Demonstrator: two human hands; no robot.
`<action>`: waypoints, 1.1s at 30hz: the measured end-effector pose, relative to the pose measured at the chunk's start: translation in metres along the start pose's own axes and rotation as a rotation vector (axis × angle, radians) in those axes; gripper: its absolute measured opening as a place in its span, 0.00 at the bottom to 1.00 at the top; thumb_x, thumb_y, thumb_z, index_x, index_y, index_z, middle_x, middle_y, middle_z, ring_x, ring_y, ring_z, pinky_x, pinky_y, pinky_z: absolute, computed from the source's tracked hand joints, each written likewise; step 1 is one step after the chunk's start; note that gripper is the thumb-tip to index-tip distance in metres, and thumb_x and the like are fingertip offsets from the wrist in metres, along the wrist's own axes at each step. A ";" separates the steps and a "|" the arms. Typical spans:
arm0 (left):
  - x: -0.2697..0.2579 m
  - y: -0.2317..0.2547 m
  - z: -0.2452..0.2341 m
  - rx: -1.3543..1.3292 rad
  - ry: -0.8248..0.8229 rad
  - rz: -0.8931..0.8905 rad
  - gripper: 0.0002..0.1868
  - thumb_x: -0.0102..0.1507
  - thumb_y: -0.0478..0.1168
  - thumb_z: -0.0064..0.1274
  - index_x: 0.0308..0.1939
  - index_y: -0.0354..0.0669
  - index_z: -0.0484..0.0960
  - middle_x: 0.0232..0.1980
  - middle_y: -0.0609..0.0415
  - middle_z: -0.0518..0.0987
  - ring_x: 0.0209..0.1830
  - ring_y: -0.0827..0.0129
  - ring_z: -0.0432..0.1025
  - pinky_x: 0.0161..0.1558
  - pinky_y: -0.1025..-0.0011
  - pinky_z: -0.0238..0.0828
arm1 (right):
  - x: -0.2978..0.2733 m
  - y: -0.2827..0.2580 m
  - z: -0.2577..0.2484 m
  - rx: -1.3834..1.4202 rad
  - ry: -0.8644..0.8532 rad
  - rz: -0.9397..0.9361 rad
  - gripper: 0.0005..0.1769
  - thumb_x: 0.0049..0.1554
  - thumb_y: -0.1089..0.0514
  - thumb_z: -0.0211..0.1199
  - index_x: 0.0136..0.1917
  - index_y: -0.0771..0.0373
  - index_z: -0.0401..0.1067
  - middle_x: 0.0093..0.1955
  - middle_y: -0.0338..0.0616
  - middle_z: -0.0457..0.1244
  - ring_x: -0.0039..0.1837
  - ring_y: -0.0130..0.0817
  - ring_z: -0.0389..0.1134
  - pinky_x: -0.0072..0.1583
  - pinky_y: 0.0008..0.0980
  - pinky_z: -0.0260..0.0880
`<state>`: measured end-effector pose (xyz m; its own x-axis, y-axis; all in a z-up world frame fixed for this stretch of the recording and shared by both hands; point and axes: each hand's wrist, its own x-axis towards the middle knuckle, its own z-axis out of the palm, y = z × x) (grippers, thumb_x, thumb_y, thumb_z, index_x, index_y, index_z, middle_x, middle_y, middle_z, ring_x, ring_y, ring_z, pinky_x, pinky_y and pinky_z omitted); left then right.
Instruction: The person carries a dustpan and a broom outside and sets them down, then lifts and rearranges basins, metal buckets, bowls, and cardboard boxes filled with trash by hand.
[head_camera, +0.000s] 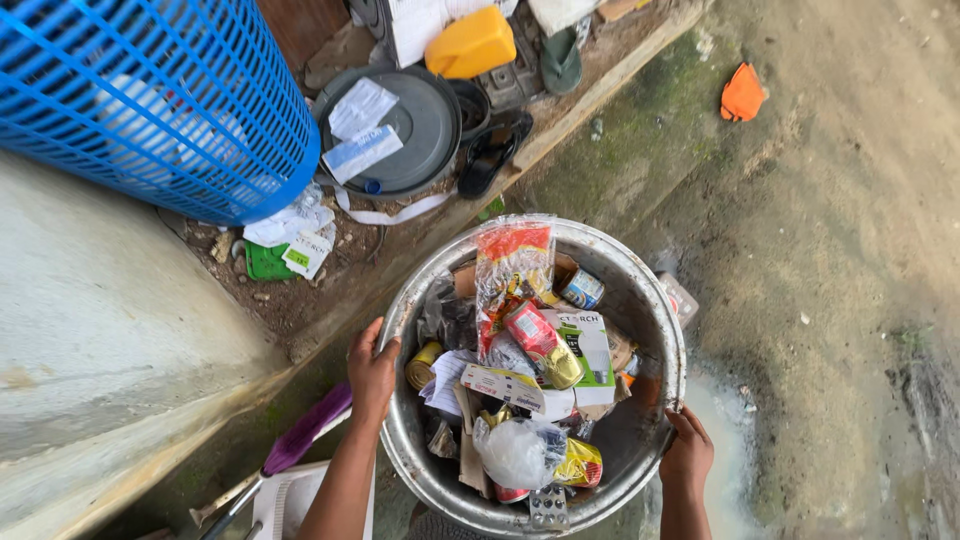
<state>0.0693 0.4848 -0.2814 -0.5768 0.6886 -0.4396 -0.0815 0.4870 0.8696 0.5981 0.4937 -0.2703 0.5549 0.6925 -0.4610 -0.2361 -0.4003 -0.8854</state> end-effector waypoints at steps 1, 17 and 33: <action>0.004 0.011 -0.001 -0.007 0.003 0.011 0.26 0.63 0.36 0.57 0.66 0.37 0.76 0.62 0.46 0.77 0.59 0.62 0.74 0.59 0.67 0.68 | 0.006 -0.006 0.008 0.007 -0.007 -0.008 0.24 0.58 0.68 0.62 0.67 0.79 0.69 0.58 0.53 0.68 0.57 0.36 0.70 0.58 0.29 0.69; 0.142 0.071 -0.027 0.031 0.350 0.261 0.24 0.61 0.34 0.60 0.61 0.31 0.79 0.60 0.43 0.79 0.59 0.58 0.74 0.61 0.65 0.67 | 0.022 -0.168 0.247 -0.192 -0.284 -0.039 0.23 0.60 0.66 0.56 0.68 0.76 0.69 0.58 0.57 0.69 0.53 0.36 0.71 0.52 0.28 0.69; 0.267 0.105 -0.028 0.156 0.519 0.313 0.28 0.59 0.34 0.62 0.63 0.32 0.76 0.67 0.37 0.72 0.69 0.49 0.65 0.69 0.58 0.57 | 0.167 -0.150 0.479 -0.179 -0.773 -0.264 0.31 0.54 0.67 0.59 0.71 0.80 0.67 0.56 0.58 0.67 0.55 0.40 0.69 0.58 0.32 0.68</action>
<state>-0.1155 0.7047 -0.3014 -0.8772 0.4792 0.0312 0.2521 0.4043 0.8792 0.3441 0.9572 -0.2423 -0.1452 0.9673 -0.2080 -0.0085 -0.2115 -0.9773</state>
